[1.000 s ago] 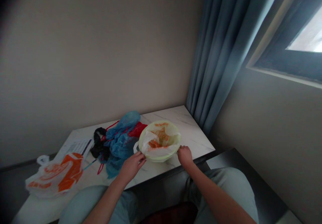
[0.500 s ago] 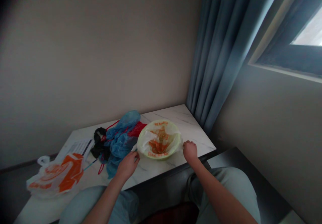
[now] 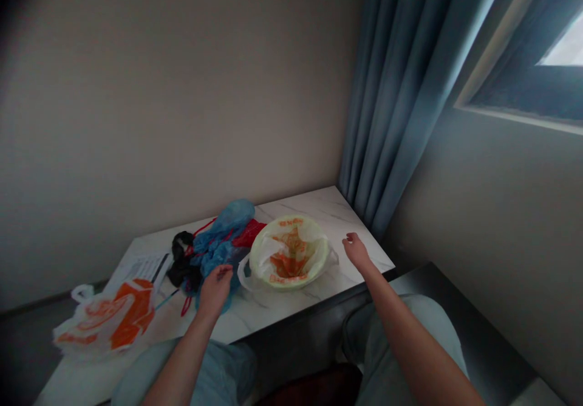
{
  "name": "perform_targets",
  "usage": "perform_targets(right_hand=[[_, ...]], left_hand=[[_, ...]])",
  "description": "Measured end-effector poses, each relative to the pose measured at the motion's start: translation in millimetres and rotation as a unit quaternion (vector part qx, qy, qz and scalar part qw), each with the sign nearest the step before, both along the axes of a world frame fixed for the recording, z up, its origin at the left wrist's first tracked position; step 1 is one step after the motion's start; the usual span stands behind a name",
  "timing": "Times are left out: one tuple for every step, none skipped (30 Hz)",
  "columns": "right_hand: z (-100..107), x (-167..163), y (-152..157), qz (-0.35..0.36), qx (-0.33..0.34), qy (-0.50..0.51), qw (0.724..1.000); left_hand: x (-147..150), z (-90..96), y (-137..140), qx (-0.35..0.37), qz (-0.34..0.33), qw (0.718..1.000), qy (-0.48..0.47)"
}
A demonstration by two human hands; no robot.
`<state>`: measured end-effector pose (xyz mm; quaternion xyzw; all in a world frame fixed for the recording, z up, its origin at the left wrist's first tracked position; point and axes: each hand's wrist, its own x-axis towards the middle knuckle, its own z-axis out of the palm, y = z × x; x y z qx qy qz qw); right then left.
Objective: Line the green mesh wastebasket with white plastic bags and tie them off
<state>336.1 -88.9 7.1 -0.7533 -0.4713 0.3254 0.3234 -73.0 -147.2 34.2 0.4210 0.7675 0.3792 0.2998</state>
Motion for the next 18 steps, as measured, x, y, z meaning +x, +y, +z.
perform_targets(right_hand=[[1,-4,3,-0.011,-0.011,0.021,1.000],[2,-9,4,-0.019,-0.024,0.039,0.999],[3,-14,5,-0.025,-0.036,0.059,0.997],[5,-19,5,-0.027,-0.044,0.077,0.996],[7,-24,4,-0.027,-0.050,0.089,0.994],[9,-27,4,-0.024,-0.052,0.098,0.994],[12,-30,3,-0.021,-0.052,0.101,0.993],[15,-32,2,-0.017,-0.049,0.101,0.993],[19,-33,1,-0.012,-0.044,0.098,0.994],[22,-33,0,-0.006,-0.038,0.093,0.995],[26,-32,-1,0.001,-0.032,0.087,0.996],[29,-31,-1,0.008,-0.025,0.079,0.997],[32,-30,-2,0.017,-0.018,0.071,0.997],[34,-29,-2,0.027,-0.011,0.064,0.998],[36,-28,-1,0.036,-0.003,0.057,0.998],[37,-28,1,0.047,0.007,0.050,0.998],[38,-28,4,0.060,0.020,0.041,0.997],[40,-28,8,0.073,0.032,0.032,0.996]], left_hand=[[0,-1.7,1,-0.021,0.030,0.998,-0.057],[1,-3.4,1,-0.044,0.054,0.991,-0.112],[3,-4.7,1,-0.069,0.072,0.982,-0.162],[5,-5.5,0,-0.092,0.084,0.971,-0.206],[7,-5.5,-2,-0.112,0.089,0.959,-0.244],[9,-4.6,-5,-0.128,0.091,0.948,-0.277],[10,-2.9,-8,-0.141,0.091,0.937,-0.307],[11,-0.5,-10,-0.151,0.086,0.929,-0.327],[11,2.5,-13,-0.158,0.076,0.926,-0.334],[11,5.9,-14,-0.165,0.065,0.926,-0.333],[10,9.5,-14,-0.171,0.052,0.928,-0.326],[9,13.3,-13,-0.174,0.036,0.932,-0.315],[7,16.9,-11,-0.174,0.019,0.937,-0.301],[5,20.3,-7,-0.171,0.000,0.943,-0.286],[4,23.2,-2,-0.167,-0.015,0.948,-0.272],[2,25.6,4,-0.165,-0.027,0.950,-0.264],[1,27.4,10,-0.168,-0.031,0.949,-0.265],[0,28.6,16,-0.174,-0.027,0.945,-0.275]])
